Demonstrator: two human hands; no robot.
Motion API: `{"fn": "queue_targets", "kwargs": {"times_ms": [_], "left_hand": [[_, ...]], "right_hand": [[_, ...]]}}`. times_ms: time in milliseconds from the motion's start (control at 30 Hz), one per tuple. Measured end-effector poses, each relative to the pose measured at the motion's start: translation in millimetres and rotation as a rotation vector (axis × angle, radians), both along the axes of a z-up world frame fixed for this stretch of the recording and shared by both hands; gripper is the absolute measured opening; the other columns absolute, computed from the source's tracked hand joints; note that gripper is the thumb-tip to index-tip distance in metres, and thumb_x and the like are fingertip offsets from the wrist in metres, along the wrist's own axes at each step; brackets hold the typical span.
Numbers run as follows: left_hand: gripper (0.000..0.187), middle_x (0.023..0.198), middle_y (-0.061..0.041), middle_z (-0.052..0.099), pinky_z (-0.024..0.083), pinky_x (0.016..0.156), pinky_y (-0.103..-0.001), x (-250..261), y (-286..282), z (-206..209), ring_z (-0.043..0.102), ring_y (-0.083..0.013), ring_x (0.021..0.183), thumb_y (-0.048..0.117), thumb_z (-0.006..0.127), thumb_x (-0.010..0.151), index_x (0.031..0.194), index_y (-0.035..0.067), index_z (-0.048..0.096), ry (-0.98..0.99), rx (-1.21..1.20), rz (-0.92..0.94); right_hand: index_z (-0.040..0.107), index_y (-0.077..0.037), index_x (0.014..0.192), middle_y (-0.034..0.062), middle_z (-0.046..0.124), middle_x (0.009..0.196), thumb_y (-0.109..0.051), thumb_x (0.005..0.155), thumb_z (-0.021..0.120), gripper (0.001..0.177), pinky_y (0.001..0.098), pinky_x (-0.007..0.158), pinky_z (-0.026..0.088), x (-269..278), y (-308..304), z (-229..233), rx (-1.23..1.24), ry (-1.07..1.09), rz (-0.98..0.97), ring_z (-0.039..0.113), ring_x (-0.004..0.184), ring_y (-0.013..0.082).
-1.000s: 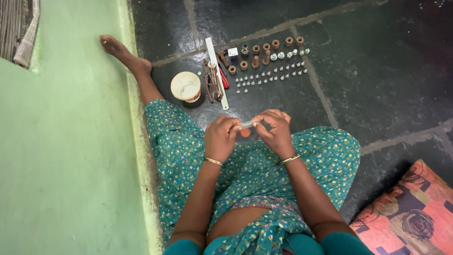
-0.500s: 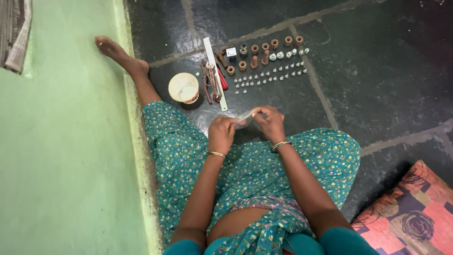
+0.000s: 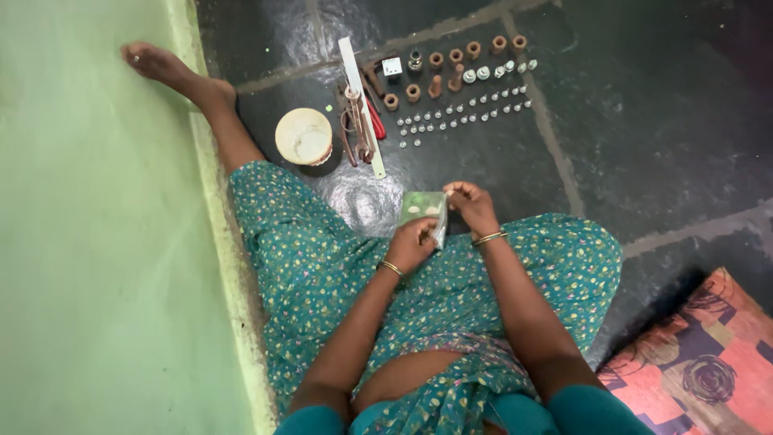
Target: The person sits on the floor and handles small hardware components, including nuts, bolts, and plastic bags. They open a plastic bag, remove items, and manipulate a small metal fitting with their hands.
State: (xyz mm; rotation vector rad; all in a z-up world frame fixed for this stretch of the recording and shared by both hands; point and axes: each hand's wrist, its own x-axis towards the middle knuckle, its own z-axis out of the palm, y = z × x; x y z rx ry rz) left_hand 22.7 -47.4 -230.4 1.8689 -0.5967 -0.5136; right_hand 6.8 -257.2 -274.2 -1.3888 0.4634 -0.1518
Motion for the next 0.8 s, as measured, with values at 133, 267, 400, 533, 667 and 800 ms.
{"fn": "queue_targets", "kwargs": {"times_ms": [133, 267, 400, 533, 667, 800], "left_hand": [[0.037, 0.088, -0.001, 0.072, 0.054, 0.070, -0.024, -2, -4, -43, 0.061, -0.0058, 0.073, 0.008, 0.073, 0.082, 0.119, 0.004, 0.070, 0.213, -0.051, 0.036], [0.025, 0.088, 0.003, 0.070, 0.052, 0.070, -0.022, 0, -13, -95, 0.059, -0.0032, 0.076, 0.008, 0.076, 0.084, 0.109, 0.002, 0.073, 0.202, -0.152, 0.050], [0.016, 0.086, 0.005, 0.067, 0.049, 0.068, -0.021, 4, -17, -118, 0.056, -0.0026, 0.076, 0.006, 0.077, 0.087, 0.102, 0.003, 0.074, 0.255, -0.277, 0.073], [0.017, 0.079, 0.005, 0.067, 0.048, 0.055, -0.022, 12, -16, -98, 0.056, -0.0044, 0.065, 0.008, 0.078, 0.084, 0.100, 0.007, 0.075, 0.550, -0.276, 0.289], [0.015, 0.085, 0.005, 0.071, 0.049, 0.056, -0.020, 22, -9, -84, 0.062, -0.0037, 0.070, 0.010, 0.077, 0.086, 0.100, 0.007, 0.074, 0.543, -0.368, 0.438], [0.016, 0.092, 0.003, 0.073, 0.051, 0.068, -0.019, 27, -9, -102, 0.063, -0.0027, 0.077, 0.007, 0.076, 0.088, 0.104, 0.005, 0.074, 0.304, -0.437, 0.428]], "right_hand": [[0.072, -0.003, 0.105, -0.0034, 0.067, 0.085, -0.013, 0.098, 0.062, 0.016, 0.0189, 0.063, 0.046, 2, -4, 5, 0.034, 0.111, -0.029, 0.058, 0.070, 0.0030], [0.073, -0.006, 0.109, -0.0028, 0.064, 0.082, -0.021, 0.101, 0.060, 0.021, 0.0196, 0.058, 0.043, 7, -7, -5, 0.003, 0.218, -0.048, 0.055, 0.068, 0.0032], [0.070, -0.007, 0.116, -0.0037, 0.065, 0.087, -0.024, 0.101, 0.059, 0.025, 0.0191, 0.059, 0.045, 7, -12, -21, 0.117, 0.183, -0.029, 0.058, 0.070, 0.0028], [0.068, -0.007, 0.120, -0.0030, 0.070, 0.092, -0.022, 0.097, 0.061, 0.028, 0.0206, 0.060, 0.047, 9, -11, -29, 0.032, 0.224, -0.060, 0.063, 0.071, 0.0042], [0.071, -0.003, 0.120, 0.0014, 0.073, 0.091, -0.020, 0.095, 0.069, 0.029, 0.0222, 0.066, 0.053, 13, 3, -38, -0.173, 0.149, -0.030, 0.066, 0.073, 0.0070], [0.070, -0.003, 0.118, 0.0022, 0.073, 0.087, -0.022, 0.093, 0.071, 0.032, 0.0227, 0.065, 0.053, 13, 31, -28, -0.211, 0.110, 0.105, 0.065, 0.074, 0.0067]]}}
